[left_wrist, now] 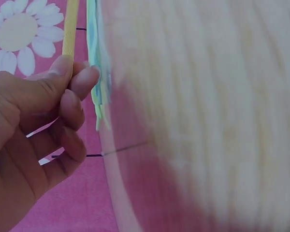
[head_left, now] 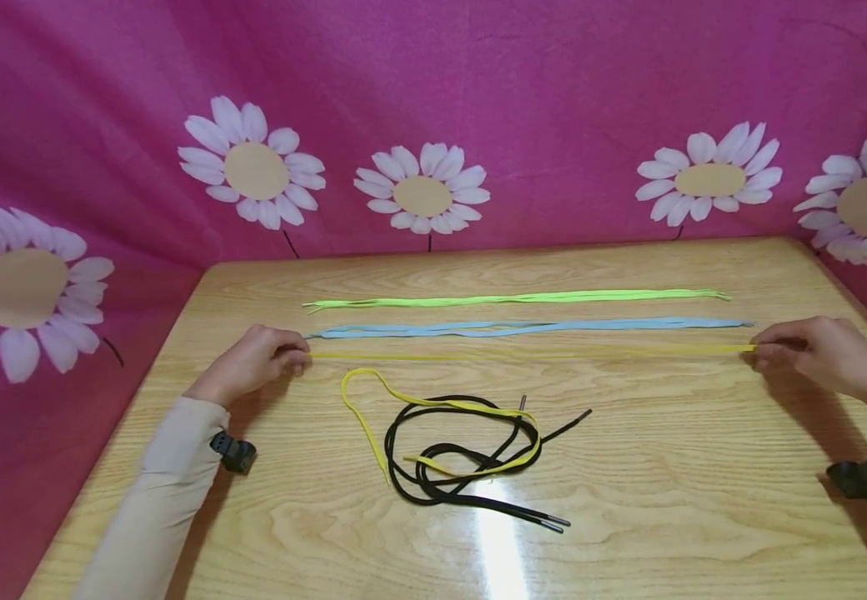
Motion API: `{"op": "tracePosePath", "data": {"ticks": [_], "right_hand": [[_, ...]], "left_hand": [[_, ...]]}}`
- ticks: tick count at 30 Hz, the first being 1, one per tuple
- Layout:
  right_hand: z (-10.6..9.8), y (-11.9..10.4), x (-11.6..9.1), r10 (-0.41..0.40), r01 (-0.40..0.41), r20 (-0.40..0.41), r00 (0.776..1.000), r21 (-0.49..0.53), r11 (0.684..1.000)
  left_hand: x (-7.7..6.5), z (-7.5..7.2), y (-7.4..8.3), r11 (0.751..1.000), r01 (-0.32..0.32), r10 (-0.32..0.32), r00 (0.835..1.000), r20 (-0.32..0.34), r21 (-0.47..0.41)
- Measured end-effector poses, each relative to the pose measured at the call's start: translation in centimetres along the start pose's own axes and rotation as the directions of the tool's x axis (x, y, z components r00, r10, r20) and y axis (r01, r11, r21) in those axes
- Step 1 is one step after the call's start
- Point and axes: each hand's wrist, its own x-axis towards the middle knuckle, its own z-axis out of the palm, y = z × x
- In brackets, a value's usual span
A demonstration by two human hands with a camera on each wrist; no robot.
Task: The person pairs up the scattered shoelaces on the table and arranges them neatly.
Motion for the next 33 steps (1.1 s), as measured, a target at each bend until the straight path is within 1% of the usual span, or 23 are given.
{"op": "tracePosePath", "data": {"ticks": [6, 8, 13, 15, 20, 25, 30, 33], "right_hand": [[0.5, 0.8, -0.1, 0.08, -0.079, -0.009, 0.997, 0.016, 0.997], [0.6, 1.0, -0.2, 0.098, -0.097, -0.019, 0.995, 0.025, 0.995], [0.6, 1.3, -0.1, 0.093, -0.092, -0.046, 0.995, 0.026, 0.995], [0.6, 1.5, 0.0, 0.093, -0.092, -0.043, 0.995, 0.033, 0.995], [0.7, 1.6, 0.2, 0.11, -0.108, -0.035, 0.993, 0.047, 0.993], [0.8, 1.7, 0.3, 0.092, -0.09, -0.056, 0.994, 0.028, 0.996], [0.9, 1.9, 0.4, 0.07, -0.07, -0.063, 0.996, 0.014, 0.997], [0.9, 1.8, 0.4, 0.076, -0.076, -0.053, 0.996, 0.01, 0.997]], "left_hand": [[0.1, 0.3, -0.6, 0.999, 0.033, -0.032, 0.999, -0.029, 0.042], [0.1, 0.3, -0.6, 0.998, 0.036, -0.034, 0.999, -0.041, 0.057], [0.4, 0.5, -0.7, 0.995, 0.036, -0.029, 0.997, -0.074, 0.093], [0.5, 0.6, -0.6, 0.995, 0.041, -0.034, 0.997, -0.074, 0.095], [0.6, 0.7, -0.4, 0.995, 0.045, -0.039, 0.997, -0.064, 0.088], [0.7, 0.7, -0.3, 0.996, 0.036, -0.031, 0.998, -0.05, 0.085], [0.7, 0.7, -0.3, 0.995, 0.055, -0.054, 0.998, -0.016, 0.081], [0.7, 0.8, -0.3, 0.995, 0.065, -0.066, 0.998, 0.002, 0.081]]}}
